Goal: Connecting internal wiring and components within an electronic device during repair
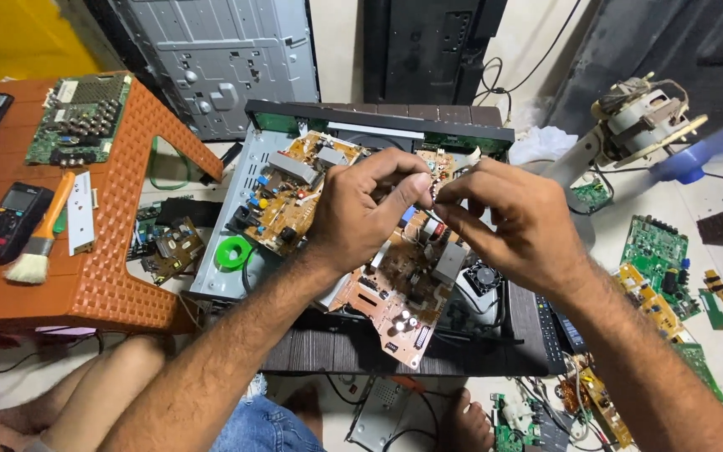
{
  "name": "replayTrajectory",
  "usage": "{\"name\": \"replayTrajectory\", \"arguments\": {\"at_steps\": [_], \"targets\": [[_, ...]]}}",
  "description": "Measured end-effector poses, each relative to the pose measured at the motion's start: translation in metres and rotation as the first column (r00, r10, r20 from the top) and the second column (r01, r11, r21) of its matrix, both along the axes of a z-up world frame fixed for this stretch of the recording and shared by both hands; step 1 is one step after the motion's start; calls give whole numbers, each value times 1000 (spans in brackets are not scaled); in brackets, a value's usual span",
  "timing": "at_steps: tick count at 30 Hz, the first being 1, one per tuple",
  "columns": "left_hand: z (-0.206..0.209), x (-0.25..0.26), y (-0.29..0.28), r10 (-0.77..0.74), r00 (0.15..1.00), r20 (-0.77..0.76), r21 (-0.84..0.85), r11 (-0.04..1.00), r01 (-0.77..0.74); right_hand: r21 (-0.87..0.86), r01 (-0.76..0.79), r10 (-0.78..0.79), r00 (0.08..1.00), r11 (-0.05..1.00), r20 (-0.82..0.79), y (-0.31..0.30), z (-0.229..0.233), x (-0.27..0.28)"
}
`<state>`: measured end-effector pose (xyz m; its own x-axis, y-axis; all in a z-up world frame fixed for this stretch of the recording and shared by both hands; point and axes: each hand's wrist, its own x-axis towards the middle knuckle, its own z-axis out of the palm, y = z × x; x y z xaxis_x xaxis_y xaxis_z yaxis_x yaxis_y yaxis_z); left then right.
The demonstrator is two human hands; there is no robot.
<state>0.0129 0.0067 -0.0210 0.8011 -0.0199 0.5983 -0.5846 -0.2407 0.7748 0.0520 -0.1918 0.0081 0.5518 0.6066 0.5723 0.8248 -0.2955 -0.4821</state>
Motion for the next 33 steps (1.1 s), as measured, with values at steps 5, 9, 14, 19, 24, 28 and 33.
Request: {"name": "replayTrajectory", "arguments": {"at_steps": [5,9,14,19,24,28,33], "targets": [[1,-2,0,13,1000,-6,1,1000,-13,-48,11,-9,999,999,31,-8,-5,-2],[1,-5,-2,7,1000,-5,47,999,-7,-187,71,-19,964,980,266,-17,-12,-6],[-26,2,-5,-20,1000,12,85,996,19,-217,88,-19,953,972,303,-11,6,9],[-12,0,-2,-85,996,-31,83,993,87,-122,2,-7,999,993,-37,1,8,23],[1,-6,3,-44,998,-41,22,999,45,52,-21,43,884,998,-465,7,-12,29],[-3,-2,-1,45,999,-7,13,999,-45,35,11,5,897,999,-442,3,-15,17],[-2,-6,-2,137,990,20,73,988,-138,-26,53,-58,969,998,-239,5,-12,-3]]}}
